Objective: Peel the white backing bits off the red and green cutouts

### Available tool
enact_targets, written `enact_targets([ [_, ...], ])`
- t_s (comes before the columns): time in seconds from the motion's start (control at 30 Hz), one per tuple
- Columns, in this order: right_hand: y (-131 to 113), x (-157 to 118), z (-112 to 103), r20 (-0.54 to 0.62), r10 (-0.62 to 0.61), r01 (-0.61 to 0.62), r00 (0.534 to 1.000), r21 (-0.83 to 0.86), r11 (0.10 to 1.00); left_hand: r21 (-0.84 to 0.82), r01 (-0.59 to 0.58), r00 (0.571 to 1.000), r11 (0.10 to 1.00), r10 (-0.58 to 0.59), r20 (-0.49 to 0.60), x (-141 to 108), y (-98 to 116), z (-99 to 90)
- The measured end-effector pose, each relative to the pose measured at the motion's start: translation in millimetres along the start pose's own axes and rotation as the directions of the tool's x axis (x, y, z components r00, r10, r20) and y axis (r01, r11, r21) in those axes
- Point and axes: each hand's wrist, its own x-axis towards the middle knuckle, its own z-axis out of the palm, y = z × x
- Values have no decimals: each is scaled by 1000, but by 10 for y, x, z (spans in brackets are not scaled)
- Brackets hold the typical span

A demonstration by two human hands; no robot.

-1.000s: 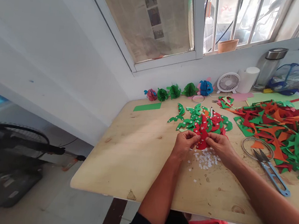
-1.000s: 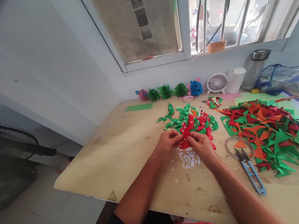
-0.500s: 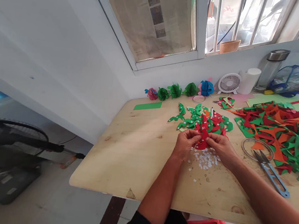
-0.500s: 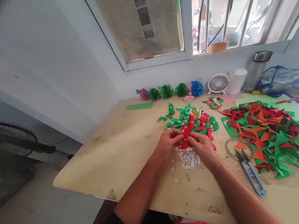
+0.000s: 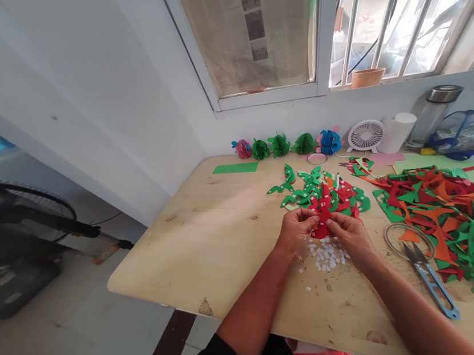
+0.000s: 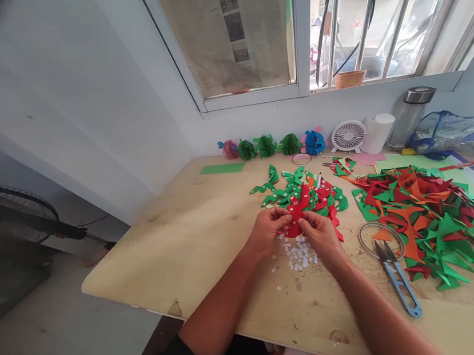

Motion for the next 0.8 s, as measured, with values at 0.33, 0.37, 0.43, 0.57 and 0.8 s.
enact_targets([
  [0.33,143,69,-57,-137,-229,177,964,-311,934,-35,-54,998,998,52,-44,8,-25,41],
  [0.37,152,73,-62,-142,-242,186,960,-321,929,-32,-67,997,997,65,-49,16,-36,39],
  [0.43,153,73,-65,-157,-271,207,950,-335,919,-21,-91,995,996,90,-52,31,-58,36],
  [0.57,131,62,-70,-205,-392,264,897,-462,847,38,-145,988,989,146,-51,45,-86,32],
  [0.8,125,48,-74,-137,-583,428,801,-550,717,158,-232,970,960,240,-32,15,-82,57],
])
